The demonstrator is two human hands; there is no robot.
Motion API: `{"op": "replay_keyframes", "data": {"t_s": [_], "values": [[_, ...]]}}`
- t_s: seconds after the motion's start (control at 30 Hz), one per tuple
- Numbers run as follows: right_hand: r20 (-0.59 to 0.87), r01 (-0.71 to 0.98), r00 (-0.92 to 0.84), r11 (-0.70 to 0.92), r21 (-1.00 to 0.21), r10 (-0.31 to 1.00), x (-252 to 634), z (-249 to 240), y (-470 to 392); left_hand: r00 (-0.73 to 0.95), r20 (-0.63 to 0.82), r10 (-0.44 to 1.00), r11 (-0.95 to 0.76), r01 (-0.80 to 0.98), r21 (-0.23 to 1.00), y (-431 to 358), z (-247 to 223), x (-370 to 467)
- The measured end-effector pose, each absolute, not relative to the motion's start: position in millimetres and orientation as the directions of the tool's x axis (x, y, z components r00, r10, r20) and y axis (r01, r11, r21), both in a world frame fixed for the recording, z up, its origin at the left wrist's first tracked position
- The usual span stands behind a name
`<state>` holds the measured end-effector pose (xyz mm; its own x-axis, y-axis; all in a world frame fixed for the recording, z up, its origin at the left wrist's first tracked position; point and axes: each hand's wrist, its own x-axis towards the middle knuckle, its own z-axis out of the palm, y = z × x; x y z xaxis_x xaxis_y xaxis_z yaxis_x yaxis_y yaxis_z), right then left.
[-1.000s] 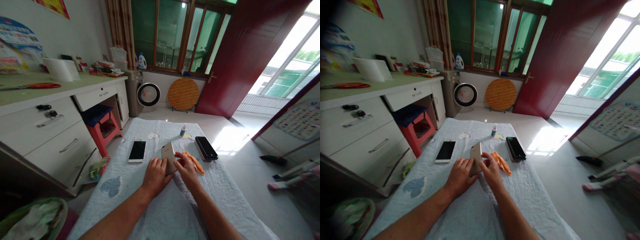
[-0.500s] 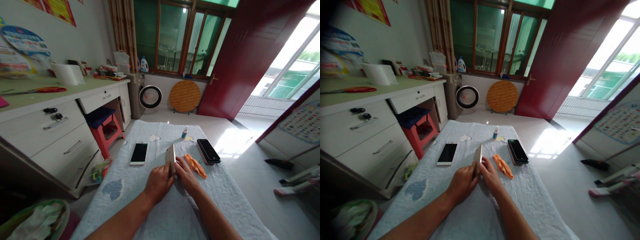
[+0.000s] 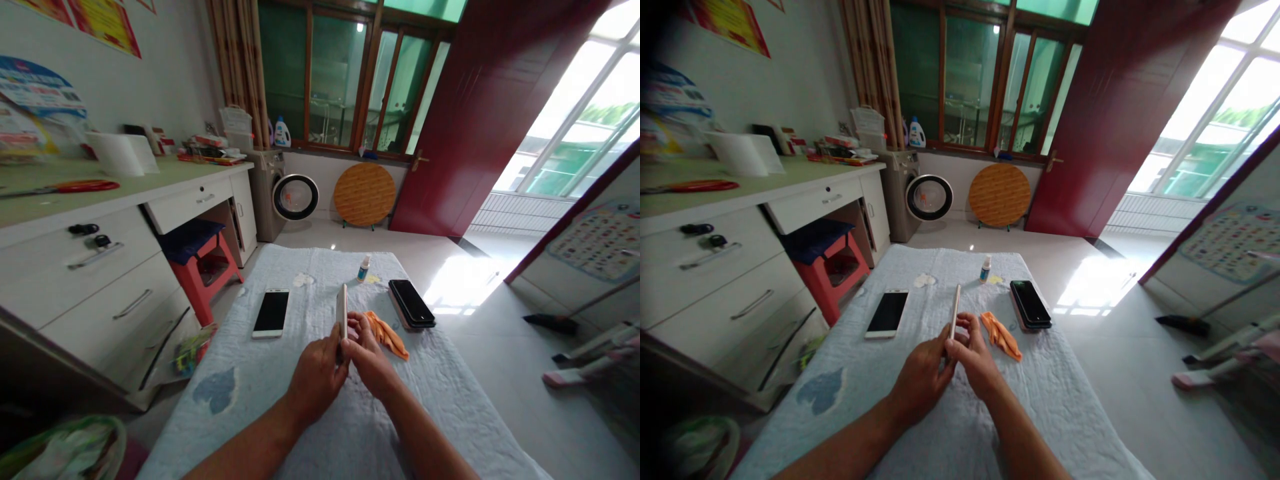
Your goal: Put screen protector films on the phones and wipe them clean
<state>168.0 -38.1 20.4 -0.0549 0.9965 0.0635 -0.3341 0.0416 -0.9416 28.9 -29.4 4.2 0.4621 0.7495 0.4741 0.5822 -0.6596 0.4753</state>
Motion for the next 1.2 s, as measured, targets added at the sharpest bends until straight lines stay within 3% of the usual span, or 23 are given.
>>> {"op": "replay_keyframes", "data": {"t_s": [0.17,0.37,0.63,0.73,0.83,0.9,1.0,1.2], "values": [[0.074,-0.415,-0.063,0.042,-0.909,0.995,170.9,23.6,-38.8,0.528,0.538,0.657,-0.753,0.494,0.434,-28.7,-0.6,26.9],[0.03,-0.472,-0.184,-0.061,-0.879,0.983,174.5,37.0,-41.6,0.538,0.539,0.649,-0.756,0.535,0.377,-30.1,-2.9,27.6],[0.045,-0.421,-0.072,0.01,-0.907,0.996,172.1,41.1,-42.1,0.567,0.541,0.621,-0.782,0.496,0.378,-29.9,9.4,25.7],[0.072,-0.226,0.0,0.071,-0.972,0.997,185.7,41.4,-37.6,0.586,0.536,0.608,-0.793,0.475,0.381,-29.1,13.2,23.3],[0.177,0.213,0.125,0.148,-0.966,0.976,213.0,54.8,-30.3,0.557,0.553,0.619,-0.782,0.501,0.371,-24.2,13.3,18.6],[0.27,0.507,0.204,0.134,-0.852,0.941,236.8,68.3,-23.7,0.535,0.566,0.627,-0.773,0.515,0.369,-19.3,12.4,14.2],[0.37,0.784,0.281,0.01,-0.621,0.885,275.2,84.2,-11.5,0.496,0.587,0.64,-0.756,0.543,0.365,-11.6,11.3,7.4],[0.24,0.918,0.36,-0.297,-0.263,0.901,329.3,79.2,9.8,0.439,0.611,0.659,-0.717,0.61,0.336,-1.8,8.5,0.4]]}}
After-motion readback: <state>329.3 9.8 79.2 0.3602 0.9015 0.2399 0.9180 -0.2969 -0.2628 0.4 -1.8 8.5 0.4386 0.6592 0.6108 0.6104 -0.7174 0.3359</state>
